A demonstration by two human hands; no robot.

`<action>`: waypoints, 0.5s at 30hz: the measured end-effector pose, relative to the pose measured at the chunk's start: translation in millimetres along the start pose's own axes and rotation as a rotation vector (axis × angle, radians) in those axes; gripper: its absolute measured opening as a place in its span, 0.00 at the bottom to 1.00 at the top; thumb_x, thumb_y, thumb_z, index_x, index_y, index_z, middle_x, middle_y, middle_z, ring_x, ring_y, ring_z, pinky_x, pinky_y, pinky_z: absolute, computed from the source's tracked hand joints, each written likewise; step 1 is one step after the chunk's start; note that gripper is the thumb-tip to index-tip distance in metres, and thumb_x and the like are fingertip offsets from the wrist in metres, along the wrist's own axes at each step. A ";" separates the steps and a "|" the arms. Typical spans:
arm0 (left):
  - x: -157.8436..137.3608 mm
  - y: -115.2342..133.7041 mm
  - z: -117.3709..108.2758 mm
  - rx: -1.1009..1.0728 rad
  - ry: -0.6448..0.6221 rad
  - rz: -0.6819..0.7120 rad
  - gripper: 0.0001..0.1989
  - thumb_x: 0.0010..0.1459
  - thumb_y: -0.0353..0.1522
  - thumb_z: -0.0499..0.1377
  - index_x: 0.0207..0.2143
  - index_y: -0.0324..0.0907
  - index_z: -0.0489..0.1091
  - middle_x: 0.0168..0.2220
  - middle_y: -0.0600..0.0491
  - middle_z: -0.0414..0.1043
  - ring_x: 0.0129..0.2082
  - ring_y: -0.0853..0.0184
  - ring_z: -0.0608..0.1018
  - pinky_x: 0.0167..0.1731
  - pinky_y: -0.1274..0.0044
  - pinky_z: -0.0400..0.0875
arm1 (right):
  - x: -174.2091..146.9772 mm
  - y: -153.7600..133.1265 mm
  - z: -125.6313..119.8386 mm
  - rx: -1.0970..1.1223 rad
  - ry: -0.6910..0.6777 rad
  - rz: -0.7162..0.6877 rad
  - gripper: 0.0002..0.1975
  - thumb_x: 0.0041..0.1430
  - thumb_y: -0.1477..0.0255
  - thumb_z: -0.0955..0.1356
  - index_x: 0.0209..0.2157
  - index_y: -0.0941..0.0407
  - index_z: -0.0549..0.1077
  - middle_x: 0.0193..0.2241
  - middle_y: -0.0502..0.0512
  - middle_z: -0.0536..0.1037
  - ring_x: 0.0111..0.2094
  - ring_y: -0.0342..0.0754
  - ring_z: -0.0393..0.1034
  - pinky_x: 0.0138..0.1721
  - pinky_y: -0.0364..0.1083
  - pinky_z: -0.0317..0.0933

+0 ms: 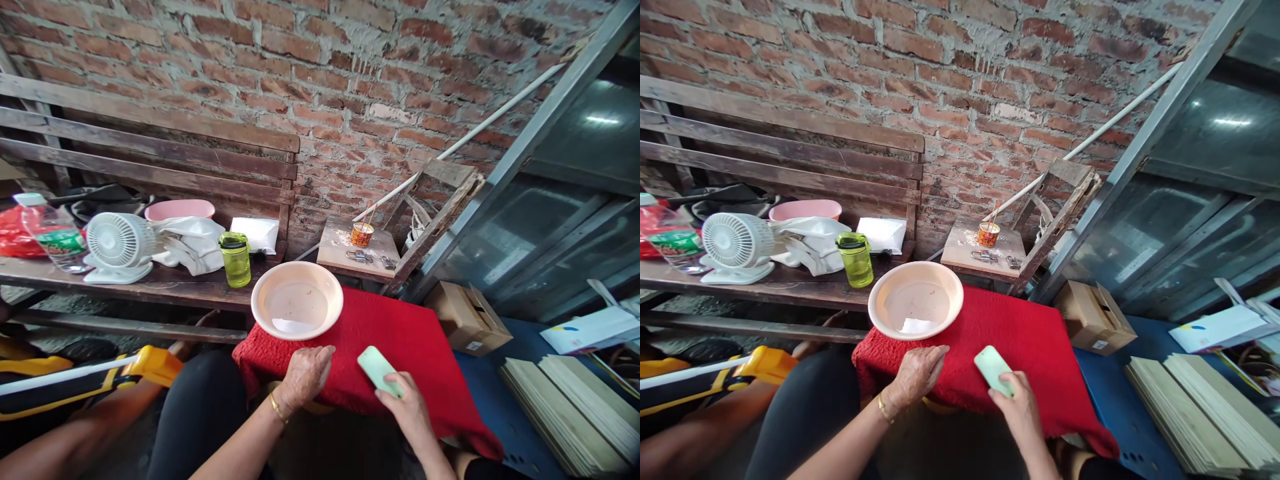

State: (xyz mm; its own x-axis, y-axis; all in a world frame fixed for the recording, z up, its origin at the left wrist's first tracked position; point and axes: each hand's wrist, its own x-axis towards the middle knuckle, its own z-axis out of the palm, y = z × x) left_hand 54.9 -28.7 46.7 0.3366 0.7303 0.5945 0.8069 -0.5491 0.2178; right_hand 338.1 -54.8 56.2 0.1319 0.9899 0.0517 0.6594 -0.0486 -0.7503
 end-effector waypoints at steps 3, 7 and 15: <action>-0.9 1.6 -1.5 0.005 -0.046 -0.005 0.15 0.61 0.23 0.55 0.48 0.44 0.70 0.29 0.54 0.77 0.27 0.66 0.81 0.29 0.77 0.71 | -1.6 48.0 -57.5 -0.099 0.213 0.217 0.25 0.39 0.47 0.71 0.32 0.52 0.80 0.36 0.57 0.78 0.40 0.60 0.75 0.43 0.54 0.69; -1.2 4.0 -5.7 0.017 -0.089 -0.007 0.15 0.62 0.24 0.55 0.50 0.44 0.70 0.31 0.54 0.78 0.28 0.66 0.80 0.29 0.77 0.71 | -12.6 86.2 -117.2 -0.224 0.369 0.442 0.29 0.38 0.42 0.70 0.32 0.51 0.82 0.30 0.57 0.77 0.33 0.61 0.74 0.39 0.58 0.68; -2.6 12.0 -4.5 0.047 -0.085 0.041 0.14 0.61 0.24 0.54 0.49 0.42 0.69 0.28 0.55 0.76 0.25 0.63 0.79 0.27 0.74 0.69 | 13.4 -8.2 -28.4 0.052 0.154 0.125 0.21 0.40 0.50 0.72 0.29 0.53 0.80 0.36 0.56 0.77 0.40 0.59 0.75 0.44 0.53 0.67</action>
State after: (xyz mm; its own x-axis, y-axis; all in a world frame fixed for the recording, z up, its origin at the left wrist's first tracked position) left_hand 61.5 -39.0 51.3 0.4085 0.7403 0.5340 0.8124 -0.5615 0.1570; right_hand 355.5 -45.0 81.7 0.3244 0.9444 0.0527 0.5921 -0.1594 -0.7899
